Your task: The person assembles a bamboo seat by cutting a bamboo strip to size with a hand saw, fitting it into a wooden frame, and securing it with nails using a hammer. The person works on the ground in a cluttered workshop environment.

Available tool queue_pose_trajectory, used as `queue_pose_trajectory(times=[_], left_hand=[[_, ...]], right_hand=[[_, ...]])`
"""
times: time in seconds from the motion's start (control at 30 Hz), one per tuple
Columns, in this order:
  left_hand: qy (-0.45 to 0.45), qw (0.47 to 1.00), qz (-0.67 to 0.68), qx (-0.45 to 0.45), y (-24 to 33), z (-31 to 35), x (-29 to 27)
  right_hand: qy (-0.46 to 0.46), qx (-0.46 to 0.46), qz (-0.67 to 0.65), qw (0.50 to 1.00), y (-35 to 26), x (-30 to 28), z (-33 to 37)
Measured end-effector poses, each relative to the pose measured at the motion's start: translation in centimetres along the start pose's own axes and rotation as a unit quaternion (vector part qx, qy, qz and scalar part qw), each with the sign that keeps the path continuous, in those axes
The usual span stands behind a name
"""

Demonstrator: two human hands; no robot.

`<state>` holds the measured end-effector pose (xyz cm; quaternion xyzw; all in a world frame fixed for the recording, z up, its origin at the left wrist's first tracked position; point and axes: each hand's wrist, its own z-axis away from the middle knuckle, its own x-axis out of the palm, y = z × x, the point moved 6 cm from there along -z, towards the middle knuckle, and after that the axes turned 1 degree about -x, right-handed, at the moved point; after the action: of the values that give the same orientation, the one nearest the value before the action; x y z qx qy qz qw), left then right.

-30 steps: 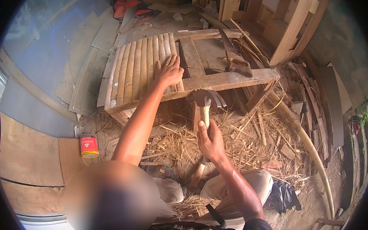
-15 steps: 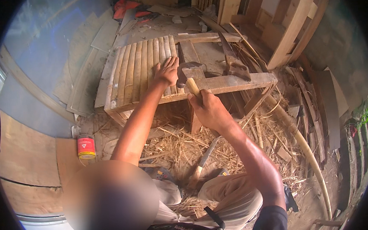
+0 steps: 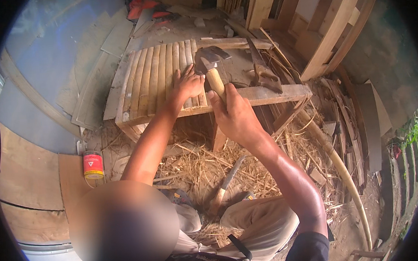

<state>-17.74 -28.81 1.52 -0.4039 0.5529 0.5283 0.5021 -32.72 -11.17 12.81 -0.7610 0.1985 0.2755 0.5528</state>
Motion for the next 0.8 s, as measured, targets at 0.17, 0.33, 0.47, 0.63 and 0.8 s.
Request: queue_pose_trajectory(times=[0.17,0.33,0.47,0.63,0.8], left_hand=[[-0.023,0.991,-0.129,0.013,-0.1,-0.2,0.5],[-0.02,1.0,-0.003,-0.001,-0.1,-0.1,0.1],[-0.034,0.987,-0.154,0.007,0.0,0.2,0.2],[-0.018,0.999,-0.039,0.007,0.0,0.1,0.1],[-0.014,0.998,-0.058,0.011,0.0,0.0,0.1]], right_hand=[[-0.136,0.023,0.039,0.99,-0.3,0.5,-1.0],[-0.059,0.002,0.016,0.998,0.6,-0.8,-2.4],[-0.076,-0.034,0.097,0.992,1.1,0.8,-1.6],[-0.01,-0.066,0.062,0.996,0.5,-0.1,-1.2],[-0.097,-0.015,0.052,0.994,1.3,0.9,-1.3]])
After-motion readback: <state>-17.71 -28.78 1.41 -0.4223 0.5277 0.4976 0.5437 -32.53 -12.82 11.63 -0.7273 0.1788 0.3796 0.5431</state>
